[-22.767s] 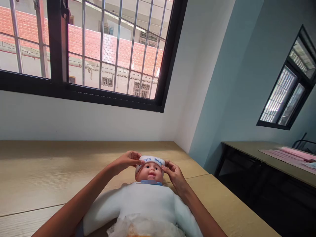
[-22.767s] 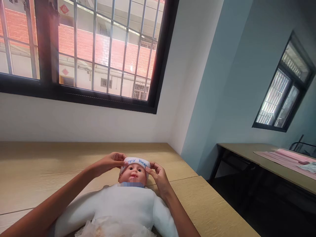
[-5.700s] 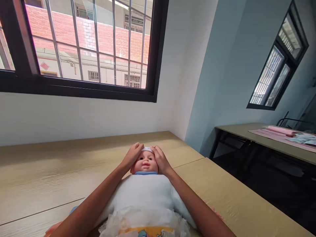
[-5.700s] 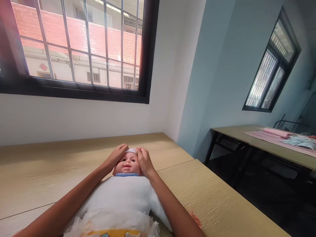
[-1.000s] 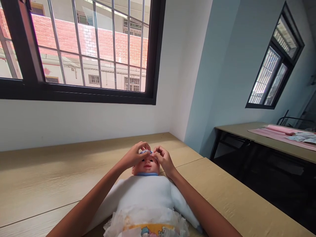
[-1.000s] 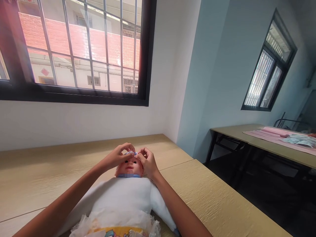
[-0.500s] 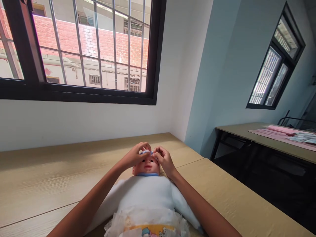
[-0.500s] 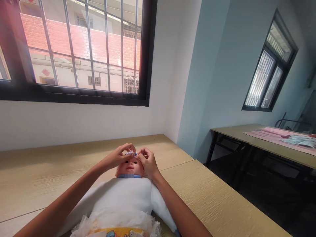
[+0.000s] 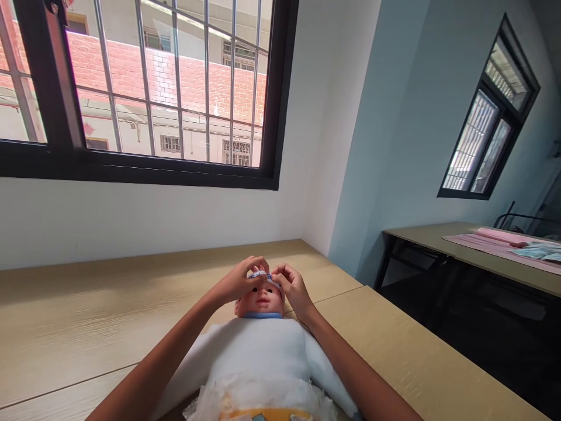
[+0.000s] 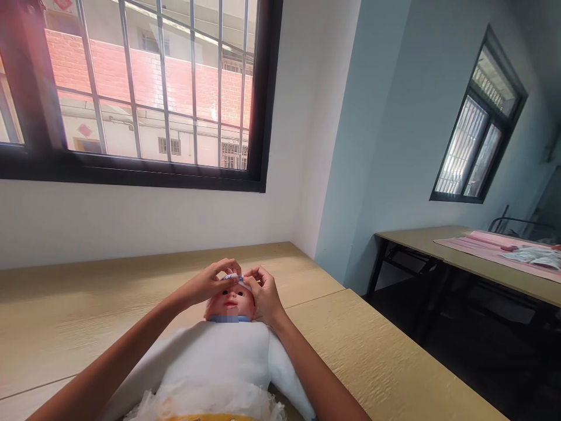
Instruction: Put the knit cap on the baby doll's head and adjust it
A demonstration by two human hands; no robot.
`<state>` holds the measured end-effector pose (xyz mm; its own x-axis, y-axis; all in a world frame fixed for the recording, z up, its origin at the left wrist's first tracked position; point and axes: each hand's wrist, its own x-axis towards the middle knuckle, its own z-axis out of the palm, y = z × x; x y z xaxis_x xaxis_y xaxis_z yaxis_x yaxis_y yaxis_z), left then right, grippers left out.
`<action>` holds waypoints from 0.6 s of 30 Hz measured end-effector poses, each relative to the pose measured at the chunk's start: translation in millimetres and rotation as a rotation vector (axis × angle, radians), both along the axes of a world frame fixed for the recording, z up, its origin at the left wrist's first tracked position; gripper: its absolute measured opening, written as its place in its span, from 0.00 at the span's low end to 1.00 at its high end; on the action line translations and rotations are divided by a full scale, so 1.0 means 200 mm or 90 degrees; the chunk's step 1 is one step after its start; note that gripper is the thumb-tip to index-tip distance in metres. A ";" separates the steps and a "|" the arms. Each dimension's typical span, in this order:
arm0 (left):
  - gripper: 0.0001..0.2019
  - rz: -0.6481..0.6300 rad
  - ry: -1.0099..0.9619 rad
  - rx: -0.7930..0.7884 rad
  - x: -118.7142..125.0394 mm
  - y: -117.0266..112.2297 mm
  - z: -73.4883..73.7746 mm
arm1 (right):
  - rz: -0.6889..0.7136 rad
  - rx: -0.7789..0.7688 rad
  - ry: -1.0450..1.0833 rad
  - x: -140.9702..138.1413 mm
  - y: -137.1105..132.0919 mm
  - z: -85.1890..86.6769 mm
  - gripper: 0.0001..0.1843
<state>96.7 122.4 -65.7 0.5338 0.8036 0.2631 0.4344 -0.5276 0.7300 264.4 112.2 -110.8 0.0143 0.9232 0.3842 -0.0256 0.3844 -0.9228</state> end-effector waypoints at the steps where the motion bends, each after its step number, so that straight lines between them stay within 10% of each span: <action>1: 0.11 -0.001 0.002 -0.001 0.00 0.00 0.00 | 0.000 -0.002 0.000 0.00 0.00 0.00 0.10; 18: 0.09 -0.008 -0.022 -0.005 0.00 -0.01 0.00 | 0.006 -0.003 -0.001 0.00 -0.02 0.01 0.11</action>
